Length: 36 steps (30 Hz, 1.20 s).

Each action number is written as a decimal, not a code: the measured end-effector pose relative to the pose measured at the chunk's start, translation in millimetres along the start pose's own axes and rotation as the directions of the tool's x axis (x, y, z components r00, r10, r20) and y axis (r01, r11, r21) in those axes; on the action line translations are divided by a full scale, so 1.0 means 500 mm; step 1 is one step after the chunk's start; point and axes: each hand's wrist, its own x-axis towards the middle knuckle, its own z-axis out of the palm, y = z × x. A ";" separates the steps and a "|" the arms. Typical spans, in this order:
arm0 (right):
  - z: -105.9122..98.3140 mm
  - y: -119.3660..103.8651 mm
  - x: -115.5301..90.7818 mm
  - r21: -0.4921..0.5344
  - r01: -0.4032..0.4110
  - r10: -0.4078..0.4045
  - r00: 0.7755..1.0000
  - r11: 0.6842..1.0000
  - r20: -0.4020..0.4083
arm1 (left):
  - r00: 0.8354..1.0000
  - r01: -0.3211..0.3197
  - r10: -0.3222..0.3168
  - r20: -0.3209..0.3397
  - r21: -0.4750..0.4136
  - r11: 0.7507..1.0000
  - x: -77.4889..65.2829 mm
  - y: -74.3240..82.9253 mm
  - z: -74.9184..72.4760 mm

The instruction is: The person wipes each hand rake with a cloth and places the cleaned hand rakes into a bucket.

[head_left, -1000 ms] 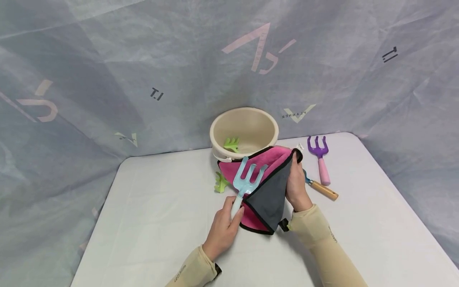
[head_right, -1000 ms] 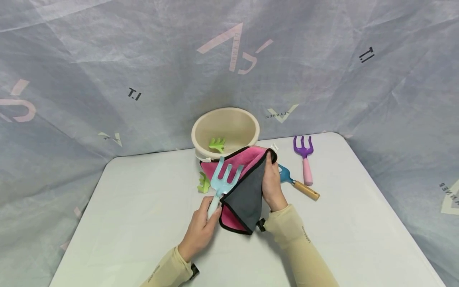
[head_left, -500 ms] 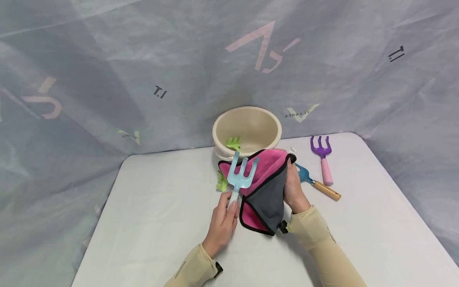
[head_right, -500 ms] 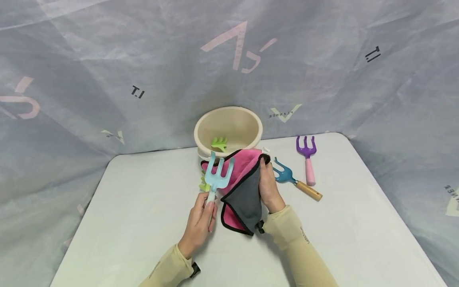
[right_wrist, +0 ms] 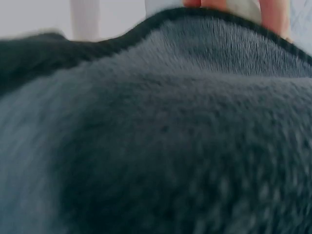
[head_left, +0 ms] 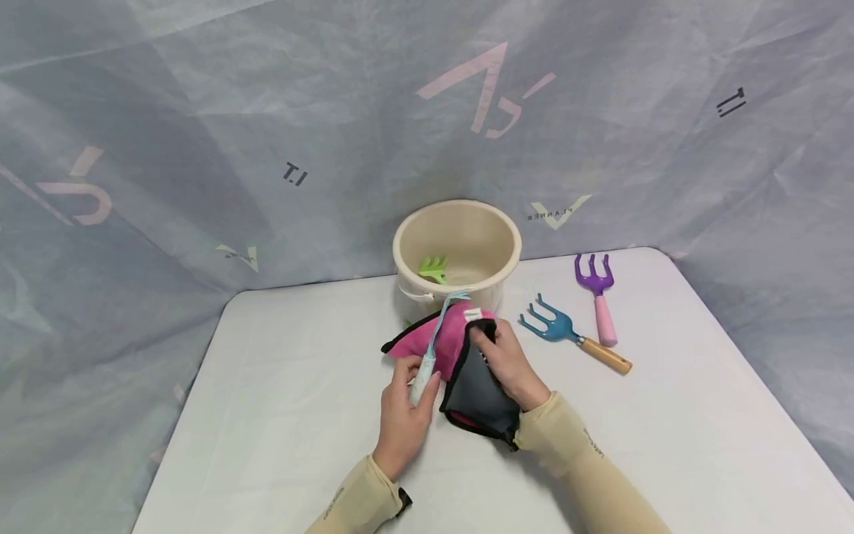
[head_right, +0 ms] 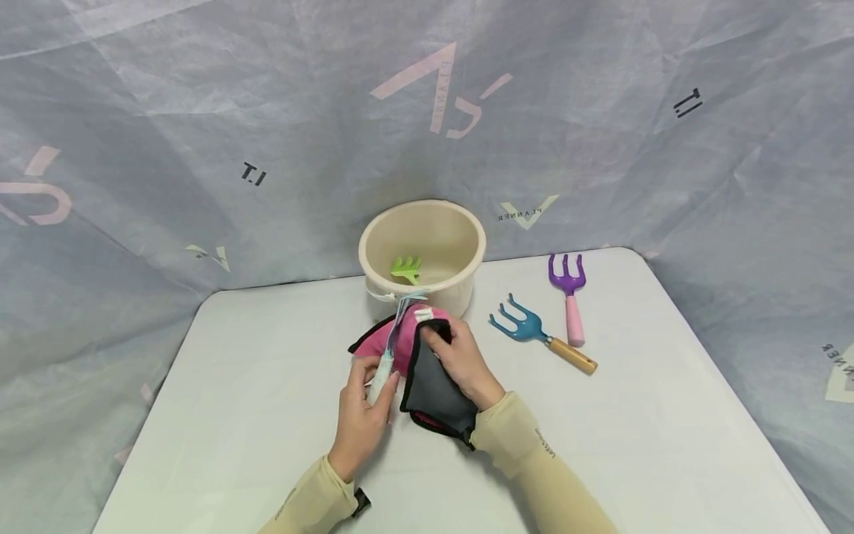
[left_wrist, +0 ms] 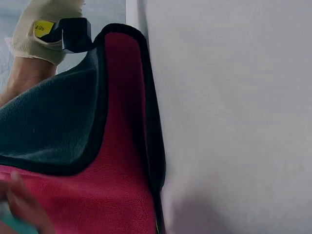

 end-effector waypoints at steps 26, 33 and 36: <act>0.032 -0.023 -0.005 -0.018 -0.124 0.119 0.979 0.992 -0.168 | 0.967 -0.226 0.253 -0.001 0.451 0.864 0.000 0.004 0.006; 0.014 -0.018 0.001 -0.071 -0.078 0.061 0.975 0.994 -0.212 | 0.958 -0.270 0.285 0.039 0.465 0.843 0.000 0.004 0.009; 0.010 -0.019 0.000 -0.066 -0.076 0.059 0.973 0.995 -0.223 | 0.958 -0.270 0.283 0.043 0.466 0.843 -0.002 0.004 0.010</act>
